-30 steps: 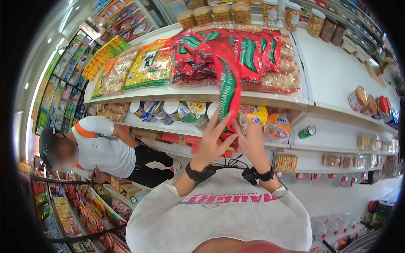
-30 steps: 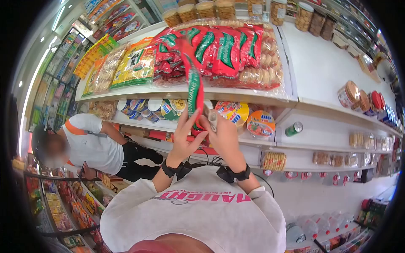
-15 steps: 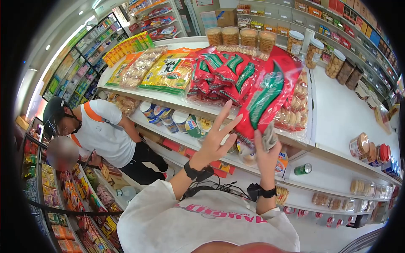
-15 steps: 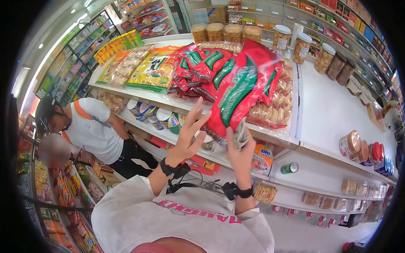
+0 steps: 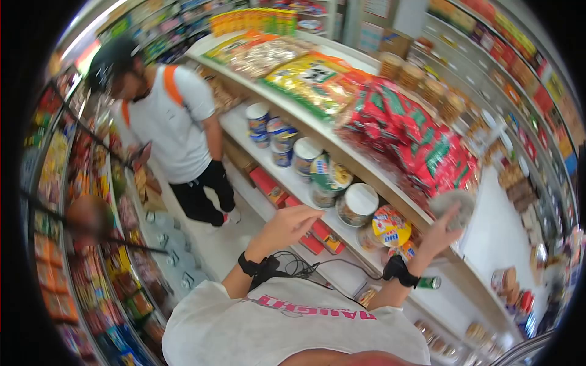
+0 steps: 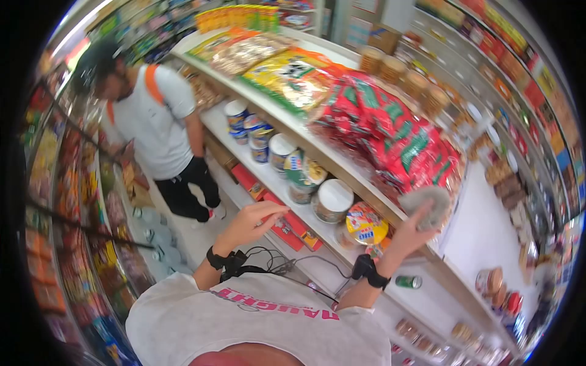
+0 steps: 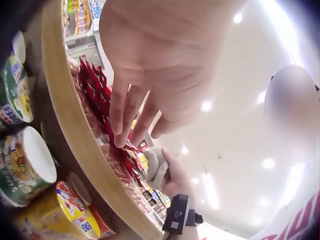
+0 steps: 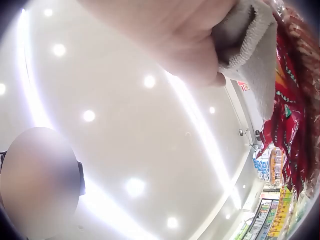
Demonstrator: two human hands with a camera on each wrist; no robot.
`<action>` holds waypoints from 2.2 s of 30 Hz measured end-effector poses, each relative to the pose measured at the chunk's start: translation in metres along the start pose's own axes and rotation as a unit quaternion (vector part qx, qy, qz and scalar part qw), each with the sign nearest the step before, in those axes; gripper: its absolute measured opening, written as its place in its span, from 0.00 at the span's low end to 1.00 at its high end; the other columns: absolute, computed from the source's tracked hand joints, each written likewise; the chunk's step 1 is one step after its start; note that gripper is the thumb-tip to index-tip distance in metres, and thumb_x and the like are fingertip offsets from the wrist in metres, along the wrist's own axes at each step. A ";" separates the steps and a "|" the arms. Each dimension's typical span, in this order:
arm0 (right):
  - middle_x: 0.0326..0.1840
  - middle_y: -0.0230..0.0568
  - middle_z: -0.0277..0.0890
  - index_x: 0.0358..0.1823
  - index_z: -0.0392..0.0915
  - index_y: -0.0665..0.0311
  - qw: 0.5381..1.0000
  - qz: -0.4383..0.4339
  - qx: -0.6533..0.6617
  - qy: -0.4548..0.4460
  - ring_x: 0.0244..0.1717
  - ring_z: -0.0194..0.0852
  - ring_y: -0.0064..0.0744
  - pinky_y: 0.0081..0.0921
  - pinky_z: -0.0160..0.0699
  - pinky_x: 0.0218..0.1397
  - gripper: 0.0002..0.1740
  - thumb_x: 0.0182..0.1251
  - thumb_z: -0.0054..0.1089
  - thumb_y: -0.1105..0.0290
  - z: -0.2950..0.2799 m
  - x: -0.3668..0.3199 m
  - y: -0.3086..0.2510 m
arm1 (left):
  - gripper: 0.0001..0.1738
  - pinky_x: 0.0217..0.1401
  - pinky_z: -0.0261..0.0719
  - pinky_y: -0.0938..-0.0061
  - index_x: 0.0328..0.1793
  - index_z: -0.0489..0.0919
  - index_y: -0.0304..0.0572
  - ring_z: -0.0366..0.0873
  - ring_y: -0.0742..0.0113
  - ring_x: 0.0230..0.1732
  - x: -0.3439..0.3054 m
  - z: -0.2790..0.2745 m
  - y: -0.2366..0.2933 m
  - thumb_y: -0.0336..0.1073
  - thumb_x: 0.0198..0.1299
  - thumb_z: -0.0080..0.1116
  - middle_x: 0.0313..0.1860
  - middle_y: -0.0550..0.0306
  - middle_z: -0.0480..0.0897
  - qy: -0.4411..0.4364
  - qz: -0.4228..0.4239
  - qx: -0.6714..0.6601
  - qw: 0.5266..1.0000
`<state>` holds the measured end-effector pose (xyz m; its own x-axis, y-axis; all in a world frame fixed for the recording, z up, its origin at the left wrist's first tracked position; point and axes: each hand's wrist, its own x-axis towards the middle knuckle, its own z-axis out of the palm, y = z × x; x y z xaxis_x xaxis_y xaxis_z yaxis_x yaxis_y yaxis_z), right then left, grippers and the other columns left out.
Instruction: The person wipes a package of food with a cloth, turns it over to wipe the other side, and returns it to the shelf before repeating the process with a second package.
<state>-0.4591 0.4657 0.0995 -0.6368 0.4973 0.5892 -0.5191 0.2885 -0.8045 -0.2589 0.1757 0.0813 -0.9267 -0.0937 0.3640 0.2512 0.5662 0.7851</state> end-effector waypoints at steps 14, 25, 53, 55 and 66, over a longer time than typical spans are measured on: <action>0.71 0.39 0.72 0.73 0.67 0.65 0.558 0.395 0.253 -0.684 0.71 0.71 0.32 0.32 0.68 0.73 0.32 0.81 0.50 0.48 0.111 -0.394 -0.213 | 0.14 0.52 0.82 0.72 0.59 0.82 0.35 0.85 0.65 0.45 -0.364 -0.170 -0.032 0.34 0.73 0.56 0.44 0.53 0.88 0.303 -0.237 -0.023 0.923; 0.68 0.35 0.72 0.73 0.67 0.64 0.306 0.399 0.070 -0.862 0.67 0.70 0.29 0.28 0.68 0.70 0.32 0.73 0.65 0.58 0.077 -0.644 -0.263 | 0.20 0.51 0.83 0.71 0.58 0.81 0.33 0.86 0.63 0.44 -0.629 -0.191 -0.127 0.44 0.73 0.55 0.46 0.50 0.86 0.506 -0.451 -0.273 0.683; 0.32 0.34 0.79 0.55 0.78 0.66 0.051 0.237 -0.097 -0.965 0.32 0.75 0.26 0.29 0.75 0.37 0.21 0.73 0.59 0.55 -0.016 -1.111 -0.097 | 0.20 0.78 0.71 0.60 0.66 0.72 0.25 0.70 0.52 0.70 -0.969 -0.054 -0.405 0.29 0.71 0.48 0.68 0.44 0.72 0.851 -0.403 -0.051 0.333; 0.30 0.33 0.78 0.54 0.79 0.65 0.068 0.313 -0.097 -0.942 0.30 0.73 0.23 0.27 0.73 0.35 0.20 0.74 0.60 0.55 -0.046 -1.122 -0.082 | 0.23 0.80 0.69 0.59 0.68 0.71 0.28 0.63 0.54 0.74 -0.996 -0.061 -0.414 0.27 0.67 0.48 0.70 0.46 0.69 0.886 -0.334 -0.100 0.306; 0.32 0.32 0.75 0.48 0.78 0.70 0.065 0.365 -0.064 -0.926 0.35 0.68 0.24 0.29 0.71 0.41 0.16 0.74 0.58 0.62 -0.101 -1.138 -0.070 | 0.26 0.87 0.51 0.56 0.80 0.60 0.43 0.51 0.62 0.85 -1.018 -0.107 -0.427 0.40 0.80 0.33 0.85 0.57 0.56 0.914 -0.269 -0.235 0.191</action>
<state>0.3594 -0.0381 -0.5218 0.4987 -0.5008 -0.7075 -0.0315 0.8052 -0.5922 0.6068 -0.0582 -0.5706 0.6850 -0.4074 -0.6040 0.6531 -0.0240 0.7569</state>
